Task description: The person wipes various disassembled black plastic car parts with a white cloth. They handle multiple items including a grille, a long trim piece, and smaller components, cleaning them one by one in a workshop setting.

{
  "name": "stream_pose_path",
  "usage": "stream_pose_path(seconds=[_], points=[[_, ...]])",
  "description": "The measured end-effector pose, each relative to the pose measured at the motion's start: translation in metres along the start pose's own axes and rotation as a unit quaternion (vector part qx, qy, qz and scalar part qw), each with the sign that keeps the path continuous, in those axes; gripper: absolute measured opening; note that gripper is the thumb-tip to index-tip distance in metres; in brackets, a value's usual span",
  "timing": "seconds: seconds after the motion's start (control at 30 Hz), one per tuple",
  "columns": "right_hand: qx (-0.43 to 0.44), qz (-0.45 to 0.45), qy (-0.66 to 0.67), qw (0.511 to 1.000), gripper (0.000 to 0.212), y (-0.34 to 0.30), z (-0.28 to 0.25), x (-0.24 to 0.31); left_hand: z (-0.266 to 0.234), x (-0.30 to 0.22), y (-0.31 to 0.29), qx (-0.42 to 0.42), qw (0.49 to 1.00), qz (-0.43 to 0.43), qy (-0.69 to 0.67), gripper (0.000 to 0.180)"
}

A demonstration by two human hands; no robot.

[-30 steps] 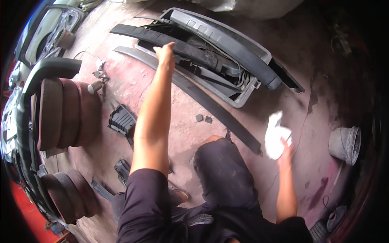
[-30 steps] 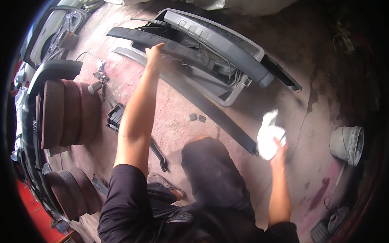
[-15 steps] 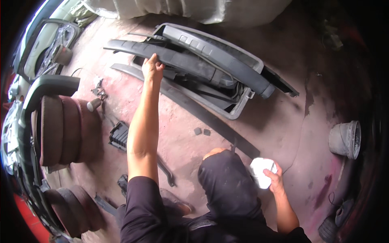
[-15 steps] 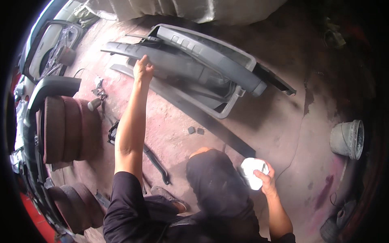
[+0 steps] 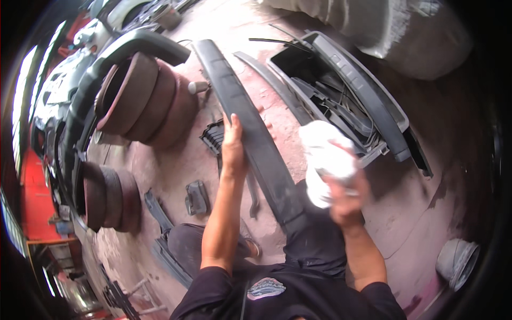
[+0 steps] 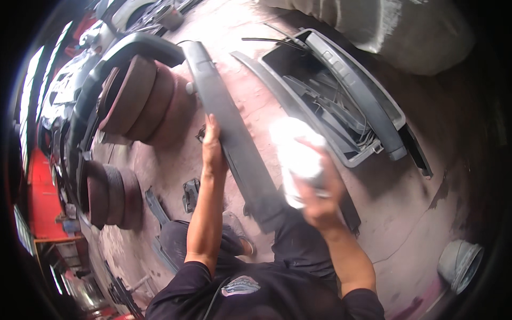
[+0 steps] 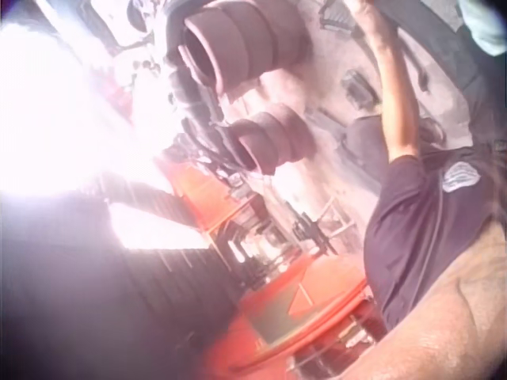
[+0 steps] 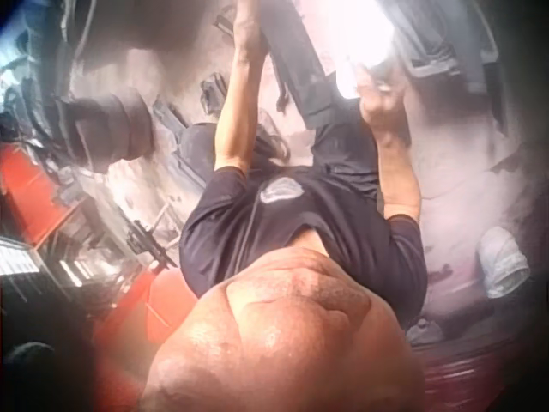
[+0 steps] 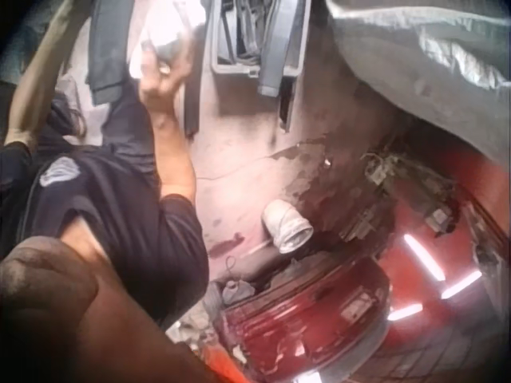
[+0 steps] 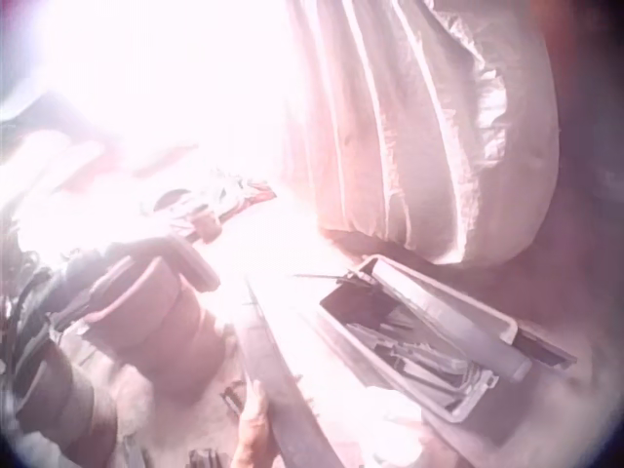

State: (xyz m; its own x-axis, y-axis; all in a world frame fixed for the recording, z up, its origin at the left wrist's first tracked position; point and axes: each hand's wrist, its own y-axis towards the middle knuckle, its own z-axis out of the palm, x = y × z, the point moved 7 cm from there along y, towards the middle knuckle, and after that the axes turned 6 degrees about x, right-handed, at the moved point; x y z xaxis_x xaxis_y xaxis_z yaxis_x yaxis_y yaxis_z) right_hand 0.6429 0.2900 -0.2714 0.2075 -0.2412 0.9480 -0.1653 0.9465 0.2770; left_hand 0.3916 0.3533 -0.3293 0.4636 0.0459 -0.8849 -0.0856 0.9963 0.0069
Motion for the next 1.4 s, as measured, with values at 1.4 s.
stream_pose_path(seconds=[1.4], points=[[0.155,-0.175,-0.228,0.945,0.036,0.092,0.204,-0.079,-0.041,-0.018,-0.138,-0.051,0.925,-0.087,0.366,0.081]])
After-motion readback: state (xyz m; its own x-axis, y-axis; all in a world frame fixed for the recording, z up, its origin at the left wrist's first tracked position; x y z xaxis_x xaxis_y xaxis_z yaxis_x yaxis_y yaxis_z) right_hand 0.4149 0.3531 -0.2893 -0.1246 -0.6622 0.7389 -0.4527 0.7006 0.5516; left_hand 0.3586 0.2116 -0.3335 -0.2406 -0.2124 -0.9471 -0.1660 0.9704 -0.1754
